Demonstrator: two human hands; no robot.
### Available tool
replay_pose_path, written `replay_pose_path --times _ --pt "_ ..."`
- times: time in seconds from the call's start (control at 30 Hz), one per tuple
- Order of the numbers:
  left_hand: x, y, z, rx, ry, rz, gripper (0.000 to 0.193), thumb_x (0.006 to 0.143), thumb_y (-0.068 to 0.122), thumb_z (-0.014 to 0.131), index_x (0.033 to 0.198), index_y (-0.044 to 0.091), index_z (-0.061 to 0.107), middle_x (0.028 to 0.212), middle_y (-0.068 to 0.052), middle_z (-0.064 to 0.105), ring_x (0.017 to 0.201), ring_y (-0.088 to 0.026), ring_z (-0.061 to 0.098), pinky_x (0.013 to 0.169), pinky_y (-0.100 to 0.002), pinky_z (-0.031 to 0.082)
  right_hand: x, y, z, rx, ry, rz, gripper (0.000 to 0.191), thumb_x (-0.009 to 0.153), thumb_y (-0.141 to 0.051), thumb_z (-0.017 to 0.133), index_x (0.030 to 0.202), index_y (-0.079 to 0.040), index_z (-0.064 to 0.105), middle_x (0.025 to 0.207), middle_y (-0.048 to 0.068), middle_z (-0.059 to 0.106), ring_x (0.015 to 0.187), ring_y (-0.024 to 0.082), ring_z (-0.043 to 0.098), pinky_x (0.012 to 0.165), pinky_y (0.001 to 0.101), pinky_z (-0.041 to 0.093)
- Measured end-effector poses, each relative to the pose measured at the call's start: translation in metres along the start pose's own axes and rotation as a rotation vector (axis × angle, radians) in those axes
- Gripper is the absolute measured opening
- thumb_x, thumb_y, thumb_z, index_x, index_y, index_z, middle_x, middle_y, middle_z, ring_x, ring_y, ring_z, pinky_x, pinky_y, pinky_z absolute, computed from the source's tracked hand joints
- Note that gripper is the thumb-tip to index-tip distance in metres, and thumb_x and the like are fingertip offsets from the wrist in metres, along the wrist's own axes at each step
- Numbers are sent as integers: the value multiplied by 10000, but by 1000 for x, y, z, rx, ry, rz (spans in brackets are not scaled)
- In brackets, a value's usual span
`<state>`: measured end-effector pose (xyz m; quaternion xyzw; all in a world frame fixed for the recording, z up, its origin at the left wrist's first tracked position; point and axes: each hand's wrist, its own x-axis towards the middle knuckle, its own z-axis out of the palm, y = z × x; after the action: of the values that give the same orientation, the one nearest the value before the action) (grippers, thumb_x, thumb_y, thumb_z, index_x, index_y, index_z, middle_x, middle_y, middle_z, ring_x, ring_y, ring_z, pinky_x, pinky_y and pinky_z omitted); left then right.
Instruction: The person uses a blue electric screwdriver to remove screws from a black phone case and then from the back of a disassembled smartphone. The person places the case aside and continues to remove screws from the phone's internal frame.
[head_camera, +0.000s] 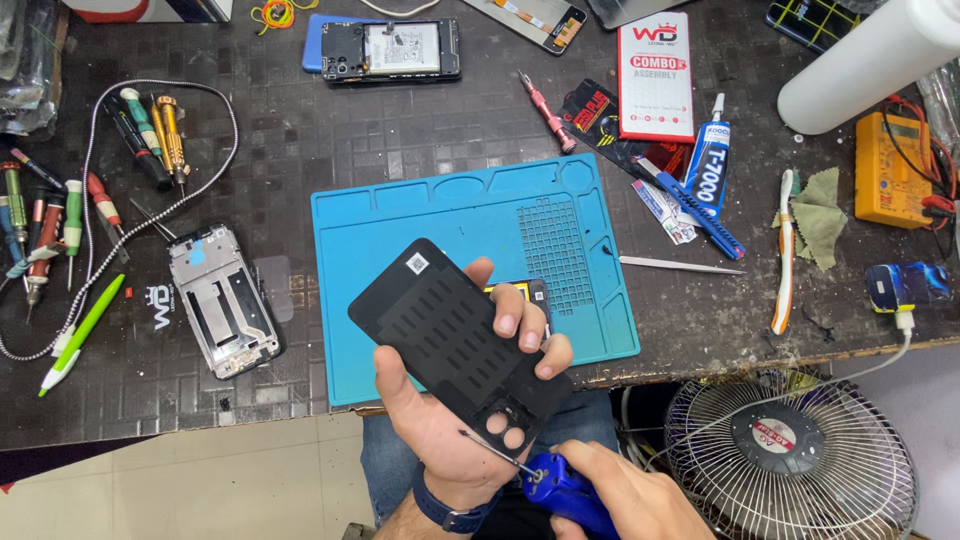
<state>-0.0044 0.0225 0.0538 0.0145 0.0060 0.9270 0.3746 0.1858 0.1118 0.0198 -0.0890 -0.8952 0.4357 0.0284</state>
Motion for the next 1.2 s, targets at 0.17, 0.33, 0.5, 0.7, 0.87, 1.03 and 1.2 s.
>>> replay_pose_path --times 0.17,0.33,0.5,0.7,0.87,1.03,1.2 --pt "4 3 5 -18 11 32 853 913 686 546 1482 60 438 1065 -97 496 995 -231 475 833 -412 437 -12 14 9 54 -69 202 621 805 -308 863 1275 -71 534 969 159 777 863 310 831 737 397 654" --pt "10 17 14 130 69 79 839 967 680 485 1535 64 430 1127 -106 529 1043 -269 520 899 -476 474 -27 31 14 101 11 268 724 755 -411 881 1260 -48 510 1040 164 787 908 309 784 821 422 646" --pt "29 41 11 653 142 229 850 1037 638 377 1578 -17 384 1374 -180 548 1246 -319 543 1045 -495 473 -34 38 12 147 4 361 768 773 -433 834 1348 -64 483 1097 176 758 975 308 771 904 438 610" --pt "72 76 -15 1251 308 252 890 1009 660 221 1603 -2 179 1643 -183 277 1515 -302 317 1224 -440 320 -30 35 8 132 4 430 739 782 -376 805 1365 -72 468 1124 196 782 1013 326 756 951 443 576" --pt "77 95 -38 1667 625 231 890 1075 531 384 1590 -46 -58 1674 -248 -68 1564 -341 -64 1258 -467 49 -26 29 5 106 32 405 689 802 -350 765 1359 -66 474 1092 210 779 988 326 760 928 438 591" --pt "47 82 -32 1832 608 837 782 1088 329 555 1561 -87 91 1631 -288 102 1536 -350 162 1219 -482 232 -24 24 1 113 27 428 688 786 -327 756 1356 -65 475 1057 205 788 938 313 781 891 421 616" --pt "-10 57 2 1747 102 337 363 1107 283 421 1223 25 648 1127 -91 654 1076 -183 623 984 -328 500 -23 21 -1 105 82 395 649 769 -249 771 1337 -67 514 1021 179 774 948 301 780 885 404 614"
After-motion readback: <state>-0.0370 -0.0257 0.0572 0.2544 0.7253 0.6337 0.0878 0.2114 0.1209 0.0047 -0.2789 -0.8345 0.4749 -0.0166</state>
